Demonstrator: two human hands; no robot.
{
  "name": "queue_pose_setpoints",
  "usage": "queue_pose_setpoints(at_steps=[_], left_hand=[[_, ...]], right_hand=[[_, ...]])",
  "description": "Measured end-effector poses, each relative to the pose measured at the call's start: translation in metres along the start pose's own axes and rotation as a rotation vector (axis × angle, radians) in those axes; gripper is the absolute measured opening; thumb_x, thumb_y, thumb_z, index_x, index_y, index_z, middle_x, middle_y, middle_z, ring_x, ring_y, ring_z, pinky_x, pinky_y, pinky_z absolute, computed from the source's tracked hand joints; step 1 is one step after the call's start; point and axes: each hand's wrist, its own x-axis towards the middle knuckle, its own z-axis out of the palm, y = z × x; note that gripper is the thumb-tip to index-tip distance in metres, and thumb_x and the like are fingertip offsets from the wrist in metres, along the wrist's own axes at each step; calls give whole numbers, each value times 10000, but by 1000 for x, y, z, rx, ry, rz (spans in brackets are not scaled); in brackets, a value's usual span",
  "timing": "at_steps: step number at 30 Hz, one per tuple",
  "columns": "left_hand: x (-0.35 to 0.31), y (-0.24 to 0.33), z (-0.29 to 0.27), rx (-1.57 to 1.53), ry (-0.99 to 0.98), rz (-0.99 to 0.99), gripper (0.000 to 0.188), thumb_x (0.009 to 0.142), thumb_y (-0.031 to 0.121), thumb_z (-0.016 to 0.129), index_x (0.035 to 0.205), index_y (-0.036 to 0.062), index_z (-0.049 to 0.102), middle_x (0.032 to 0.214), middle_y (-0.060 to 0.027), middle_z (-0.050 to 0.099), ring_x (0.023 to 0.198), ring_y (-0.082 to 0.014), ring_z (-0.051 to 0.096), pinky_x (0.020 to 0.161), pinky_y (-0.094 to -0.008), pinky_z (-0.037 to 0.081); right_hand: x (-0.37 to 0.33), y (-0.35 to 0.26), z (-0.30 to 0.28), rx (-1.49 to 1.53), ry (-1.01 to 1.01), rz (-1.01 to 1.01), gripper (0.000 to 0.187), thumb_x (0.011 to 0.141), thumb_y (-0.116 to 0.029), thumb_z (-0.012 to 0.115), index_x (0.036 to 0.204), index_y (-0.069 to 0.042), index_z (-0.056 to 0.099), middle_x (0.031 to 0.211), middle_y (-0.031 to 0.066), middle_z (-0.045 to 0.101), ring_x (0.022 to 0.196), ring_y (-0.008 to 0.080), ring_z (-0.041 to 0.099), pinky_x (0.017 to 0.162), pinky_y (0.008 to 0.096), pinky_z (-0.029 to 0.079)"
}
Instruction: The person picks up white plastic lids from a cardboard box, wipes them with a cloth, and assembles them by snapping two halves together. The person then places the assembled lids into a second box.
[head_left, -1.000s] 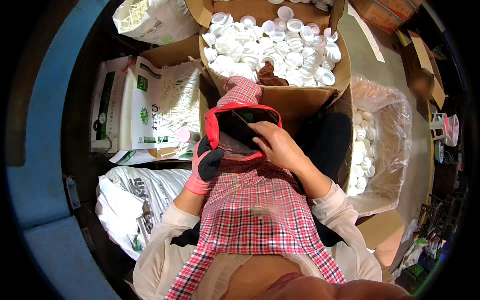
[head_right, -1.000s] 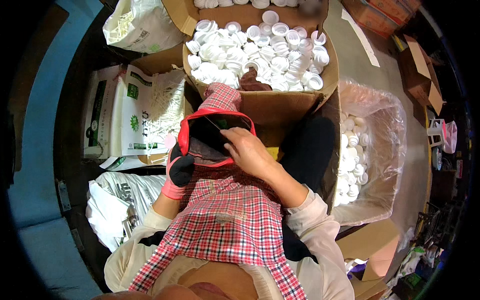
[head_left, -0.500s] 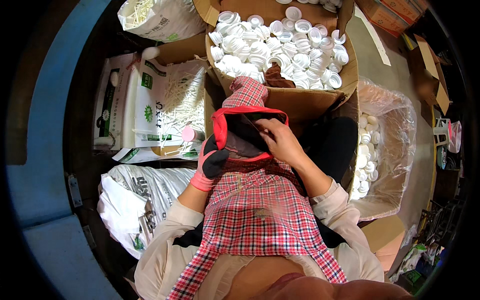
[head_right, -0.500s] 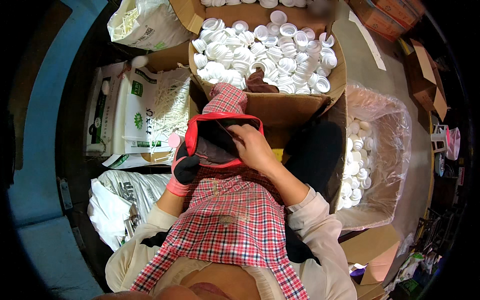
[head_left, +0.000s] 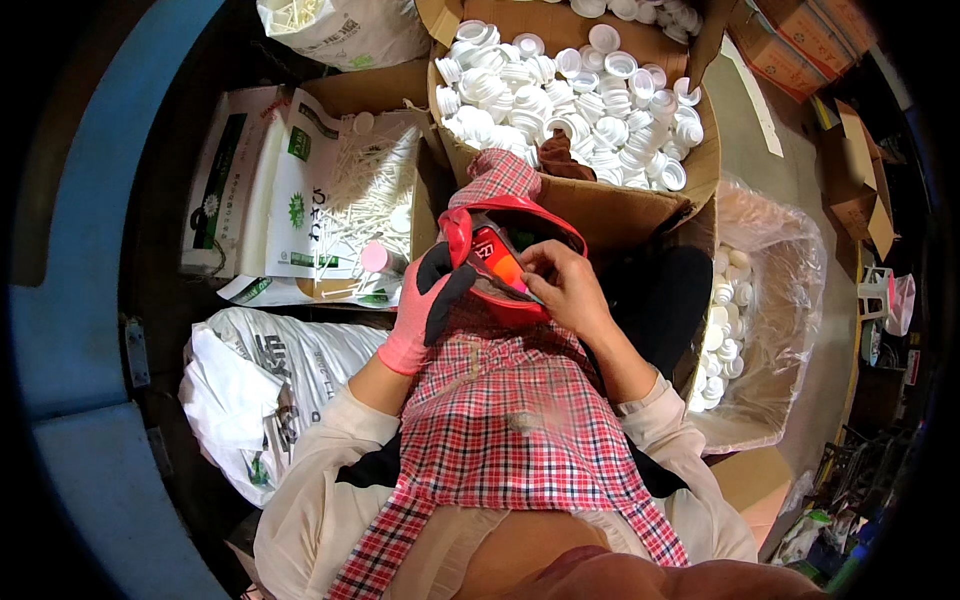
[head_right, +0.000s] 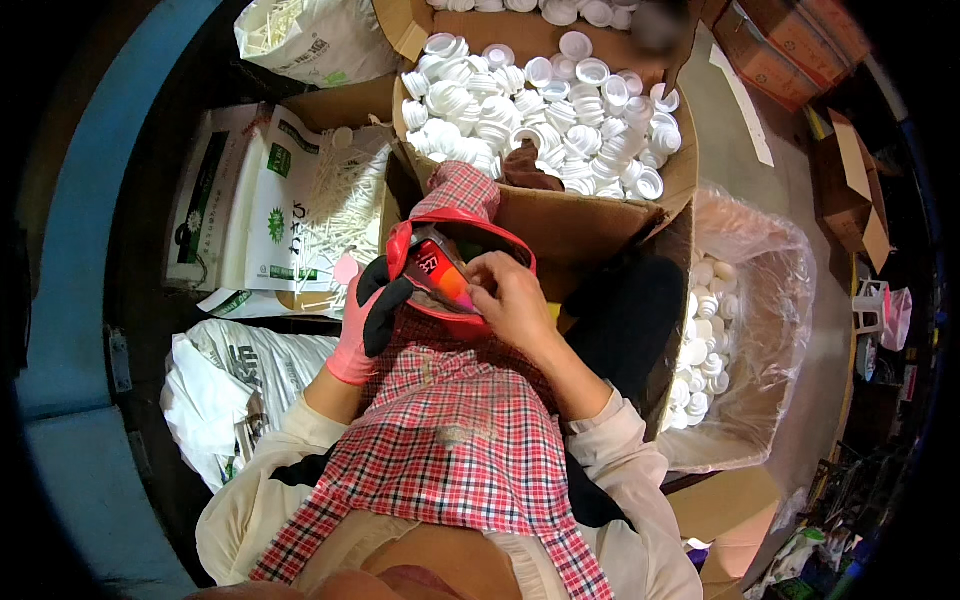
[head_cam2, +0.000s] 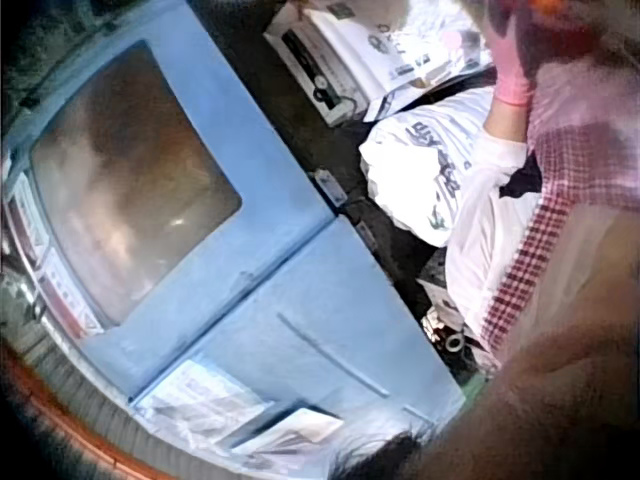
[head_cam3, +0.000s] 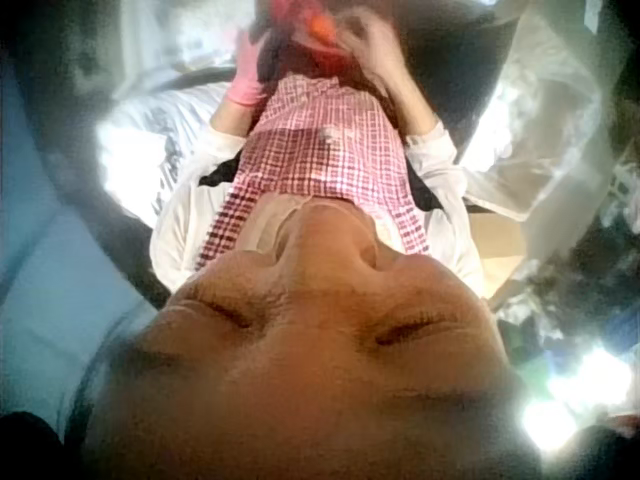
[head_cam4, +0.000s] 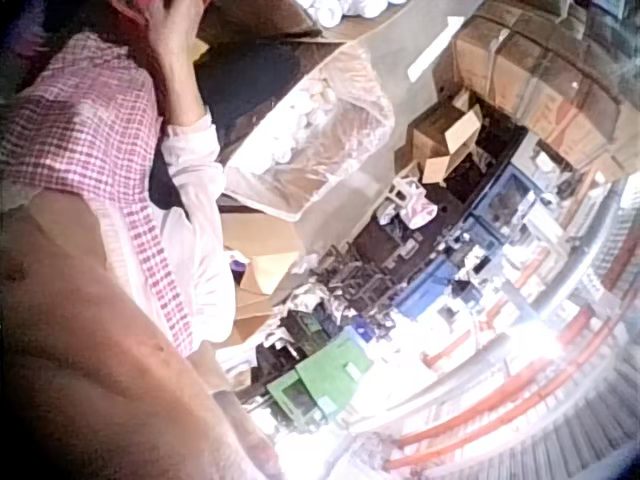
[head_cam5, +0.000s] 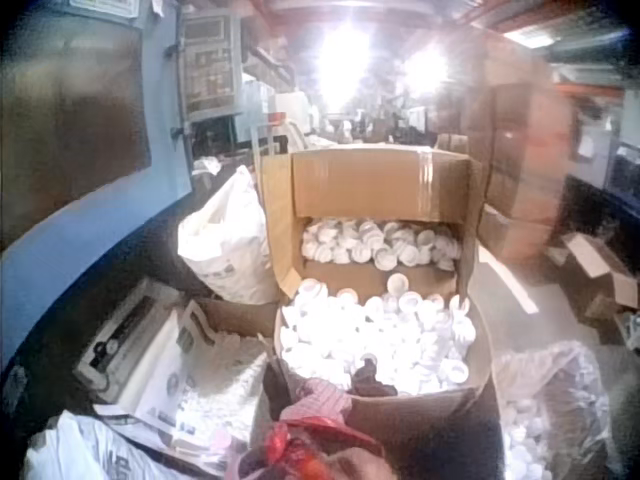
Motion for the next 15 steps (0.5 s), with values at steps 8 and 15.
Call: queue_pose_setpoints(at_steps=[8, 15], left_hand=[[-8, 2, -2, -33, -44, -36, 241, 862, 66, 640, 1082, -27, 612, 938, 8, 622, 843, -54, 536, 755, -213, 438], [-7, -9, -3, -25, -108, -40, 326, 842, 97, 624, 1134, -43, 591, 1014, -37, 651, 915, -108, 595, 846, -264, 459]], right_hand=[[-5, 6, -17, 340, 243, -89, 200, 812, 20, 674, 1009, 14, 641, 875, 21, 614, 768, 80, 588, 665, 222, 486], [9, 27, -31, 543, 136, 149, 203, 838, 8, 680, 1039, 21, 652, 834, 22, 647, 721, 75, 585, 637, 215, 478]])
